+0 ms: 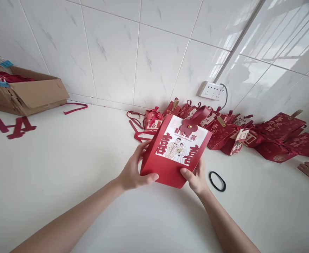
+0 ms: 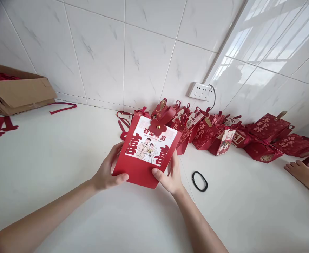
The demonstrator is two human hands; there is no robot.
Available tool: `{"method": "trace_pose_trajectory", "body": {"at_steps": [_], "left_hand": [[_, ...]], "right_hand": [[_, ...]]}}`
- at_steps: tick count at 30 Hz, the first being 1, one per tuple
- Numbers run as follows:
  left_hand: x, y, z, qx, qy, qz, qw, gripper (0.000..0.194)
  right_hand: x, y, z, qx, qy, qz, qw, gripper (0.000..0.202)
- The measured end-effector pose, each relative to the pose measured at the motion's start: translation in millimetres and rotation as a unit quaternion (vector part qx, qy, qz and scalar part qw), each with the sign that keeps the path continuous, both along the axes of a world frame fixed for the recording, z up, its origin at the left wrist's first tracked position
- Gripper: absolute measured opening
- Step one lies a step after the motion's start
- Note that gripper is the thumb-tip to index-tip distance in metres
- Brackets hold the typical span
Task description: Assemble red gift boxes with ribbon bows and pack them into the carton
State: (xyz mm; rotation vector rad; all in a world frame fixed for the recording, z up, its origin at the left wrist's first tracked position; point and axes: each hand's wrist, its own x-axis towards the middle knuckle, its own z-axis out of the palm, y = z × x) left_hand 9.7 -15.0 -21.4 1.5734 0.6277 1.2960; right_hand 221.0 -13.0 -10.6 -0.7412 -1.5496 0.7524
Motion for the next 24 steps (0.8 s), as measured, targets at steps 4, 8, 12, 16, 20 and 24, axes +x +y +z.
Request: {"method": "trace_pose_trajectory", "body": {"at_steps": [4,8,12,16,20,24], "left_hand": [[-3.0,-0.5,3.6,-0.045,0.015,-0.089,0.995,0.062],[-4.3,-1.2,4.2,-0.069,-0.001,-0.081,0.994,0.057],[-3.6,-3.0,6.8,-0.063,0.001,-0.043,0.997,0.048],[-2.0,-5.8,10.8,-0.051,0.007,-0.031,0.998,0.043],[-1.4,-6.9,11.6,-0.052,0.027,-0.016,0.998,0.043],[-2.4,-4.0,6.3,-0.038,0.005,-0.022,0.999,0.048]], "right_hand": [[-0.9,-1.7,3.6,0.049,-0.061,0.015,0.997,0.054],[-4.3,-3.5,5.8,0.066,-0.106,0.047,0.991,0.052],[-5.0,-4.4,6.4,0.064,-0.103,0.066,0.990,0.049],[-4.9,-3.9,6.0,0.047,-0.099,0.079,0.991,0.050],[-5.2,-4.2,4.9,0.043,-0.092,0.084,0.991,0.049],[-8.8,-7.5,3.9,-0.049,-0.042,0.082,0.995,0.048]]}}
